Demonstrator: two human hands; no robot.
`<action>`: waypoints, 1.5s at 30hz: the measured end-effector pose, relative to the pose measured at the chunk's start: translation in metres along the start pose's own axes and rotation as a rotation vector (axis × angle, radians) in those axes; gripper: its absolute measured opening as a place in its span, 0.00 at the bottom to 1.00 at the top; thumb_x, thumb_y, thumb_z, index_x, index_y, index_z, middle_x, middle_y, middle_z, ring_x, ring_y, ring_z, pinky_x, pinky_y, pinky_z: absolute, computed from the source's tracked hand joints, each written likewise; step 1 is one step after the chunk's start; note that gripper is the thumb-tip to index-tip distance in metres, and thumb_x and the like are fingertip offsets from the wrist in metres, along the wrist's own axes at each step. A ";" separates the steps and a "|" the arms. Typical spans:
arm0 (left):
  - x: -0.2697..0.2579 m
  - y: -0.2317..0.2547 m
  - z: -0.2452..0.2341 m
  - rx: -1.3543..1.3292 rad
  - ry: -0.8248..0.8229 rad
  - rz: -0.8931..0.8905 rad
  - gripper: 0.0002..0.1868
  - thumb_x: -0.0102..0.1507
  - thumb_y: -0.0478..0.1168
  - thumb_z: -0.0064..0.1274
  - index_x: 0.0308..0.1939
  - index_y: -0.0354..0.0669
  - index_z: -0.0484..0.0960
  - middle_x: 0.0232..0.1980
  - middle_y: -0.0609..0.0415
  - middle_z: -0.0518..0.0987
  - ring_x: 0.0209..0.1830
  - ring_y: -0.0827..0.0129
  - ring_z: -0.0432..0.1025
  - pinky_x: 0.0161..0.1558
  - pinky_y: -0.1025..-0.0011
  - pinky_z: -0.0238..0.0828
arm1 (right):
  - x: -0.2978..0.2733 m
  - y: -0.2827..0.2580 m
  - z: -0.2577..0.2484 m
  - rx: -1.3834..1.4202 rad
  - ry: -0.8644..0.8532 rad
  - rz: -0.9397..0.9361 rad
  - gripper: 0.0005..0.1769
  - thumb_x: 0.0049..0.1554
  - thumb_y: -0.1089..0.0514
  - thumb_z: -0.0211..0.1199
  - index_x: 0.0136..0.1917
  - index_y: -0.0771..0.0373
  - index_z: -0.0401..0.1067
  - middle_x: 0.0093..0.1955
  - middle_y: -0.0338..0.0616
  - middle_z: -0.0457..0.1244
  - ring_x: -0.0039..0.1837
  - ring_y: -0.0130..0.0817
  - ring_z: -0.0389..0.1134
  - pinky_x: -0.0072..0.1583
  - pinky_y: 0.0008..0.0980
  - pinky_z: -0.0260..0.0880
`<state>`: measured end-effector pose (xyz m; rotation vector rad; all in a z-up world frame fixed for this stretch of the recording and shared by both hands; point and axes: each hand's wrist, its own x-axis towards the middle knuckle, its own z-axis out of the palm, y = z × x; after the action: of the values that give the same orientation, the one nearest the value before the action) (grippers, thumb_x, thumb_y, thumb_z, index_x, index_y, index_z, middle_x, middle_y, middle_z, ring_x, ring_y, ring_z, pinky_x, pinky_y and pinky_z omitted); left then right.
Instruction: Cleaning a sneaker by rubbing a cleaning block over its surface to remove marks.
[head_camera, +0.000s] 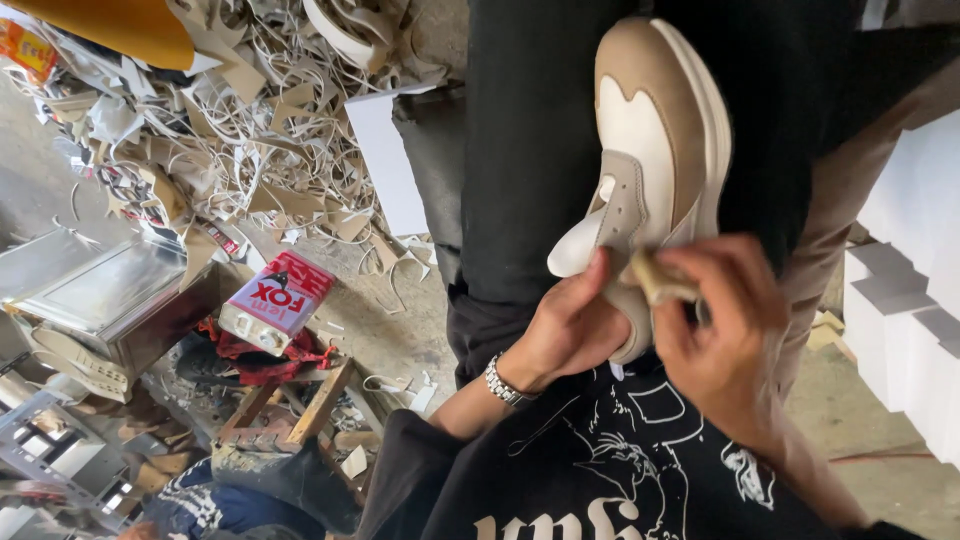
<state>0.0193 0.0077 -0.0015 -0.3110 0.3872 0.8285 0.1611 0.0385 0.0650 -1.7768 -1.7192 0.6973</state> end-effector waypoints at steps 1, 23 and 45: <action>-0.001 -0.001 -0.003 0.021 -0.011 -0.011 0.25 0.81 0.48 0.35 0.74 0.32 0.66 0.74 0.43 0.69 0.78 0.58 0.61 0.83 0.60 0.50 | -0.007 0.000 -0.002 0.030 -0.043 0.010 0.09 0.64 0.65 0.69 0.52 0.75 0.75 0.52 0.59 0.63 0.49 0.46 0.68 0.48 0.38 0.69; 0.006 0.000 -0.005 -0.010 -0.058 0.006 0.27 0.81 0.49 0.39 0.79 0.35 0.61 0.76 0.46 0.69 0.78 0.61 0.62 0.82 0.62 0.50 | 0.015 0.016 -0.005 -0.092 0.018 -0.066 0.07 0.66 0.69 0.75 0.52 0.75 0.79 0.54 0.56 0.64 0.57 0.51 0.65 0.55 0.45 0.68; 0.003 0.007 -0.006 0.005 -0.106 0.043 0.23 0.81 0.47 0.40 0.74 0.33 0.68 0.72 0.44 0.73 0.75 0.60 0.66 0.80 0.63 0.55 | 0.002 0.002 -0.002 0.119 -0.084 -0.089 0.07 0.65 0.65 0.64 0.50 0.74 0.74 0.49 0.55 0.63 0.52 0.49 0.67 0.54 0.42 0.67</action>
<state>0.0144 0.0116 -0.0084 -0.2537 0.2975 0.8819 0.1638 0.0400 0.0649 -1.6009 -1.7620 0.8279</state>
